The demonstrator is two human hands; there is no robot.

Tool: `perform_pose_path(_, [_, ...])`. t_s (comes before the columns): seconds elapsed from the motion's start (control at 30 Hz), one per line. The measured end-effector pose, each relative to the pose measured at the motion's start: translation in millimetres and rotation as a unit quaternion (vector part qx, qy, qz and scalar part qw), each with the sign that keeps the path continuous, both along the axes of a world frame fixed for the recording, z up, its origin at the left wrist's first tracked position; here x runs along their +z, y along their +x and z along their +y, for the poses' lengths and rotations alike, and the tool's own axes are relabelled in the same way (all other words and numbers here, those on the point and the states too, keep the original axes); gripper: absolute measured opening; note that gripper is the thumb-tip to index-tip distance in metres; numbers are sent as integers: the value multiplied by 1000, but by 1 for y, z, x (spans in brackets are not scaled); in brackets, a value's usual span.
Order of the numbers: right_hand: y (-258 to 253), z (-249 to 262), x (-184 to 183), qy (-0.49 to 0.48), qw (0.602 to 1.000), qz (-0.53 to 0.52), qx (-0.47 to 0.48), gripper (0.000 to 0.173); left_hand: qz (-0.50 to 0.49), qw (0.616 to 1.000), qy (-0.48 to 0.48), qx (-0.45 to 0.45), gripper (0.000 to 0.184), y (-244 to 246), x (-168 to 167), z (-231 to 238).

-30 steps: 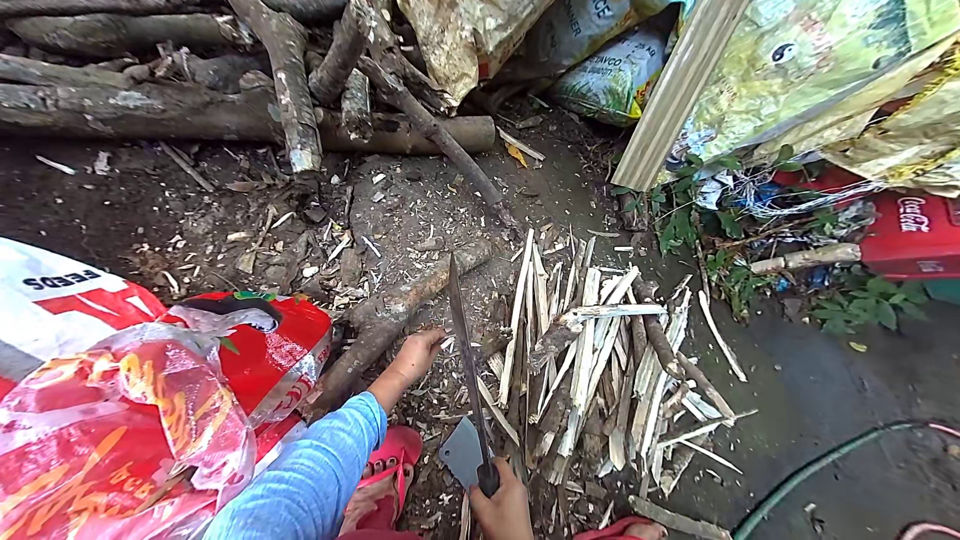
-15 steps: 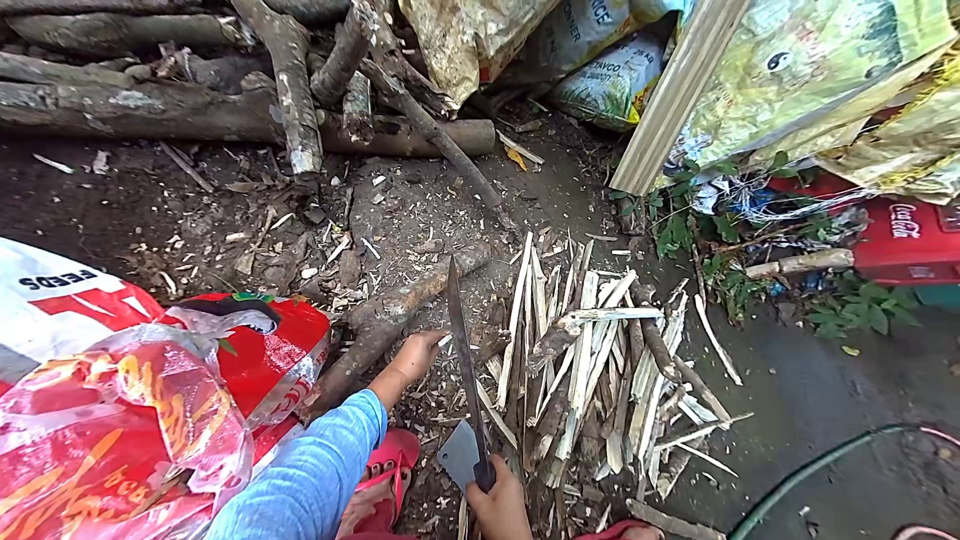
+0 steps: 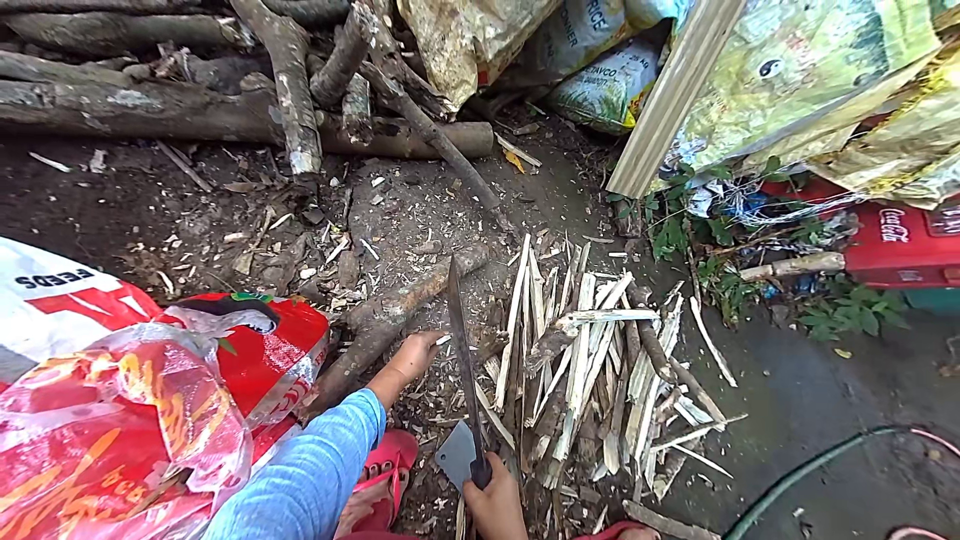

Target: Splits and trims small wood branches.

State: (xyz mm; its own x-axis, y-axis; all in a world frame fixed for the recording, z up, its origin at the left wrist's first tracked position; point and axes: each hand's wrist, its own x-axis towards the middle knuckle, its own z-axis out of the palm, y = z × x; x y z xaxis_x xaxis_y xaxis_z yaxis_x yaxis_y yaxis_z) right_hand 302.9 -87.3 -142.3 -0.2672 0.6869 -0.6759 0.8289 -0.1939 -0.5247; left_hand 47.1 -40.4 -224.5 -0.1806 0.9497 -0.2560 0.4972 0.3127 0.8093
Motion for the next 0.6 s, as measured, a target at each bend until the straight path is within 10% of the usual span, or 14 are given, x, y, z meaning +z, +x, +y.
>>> perform_pose_path(0.6, [-4,-5,4,16,1000,-3,-1,39,1,1000,11,-15,33,1,-2,4])
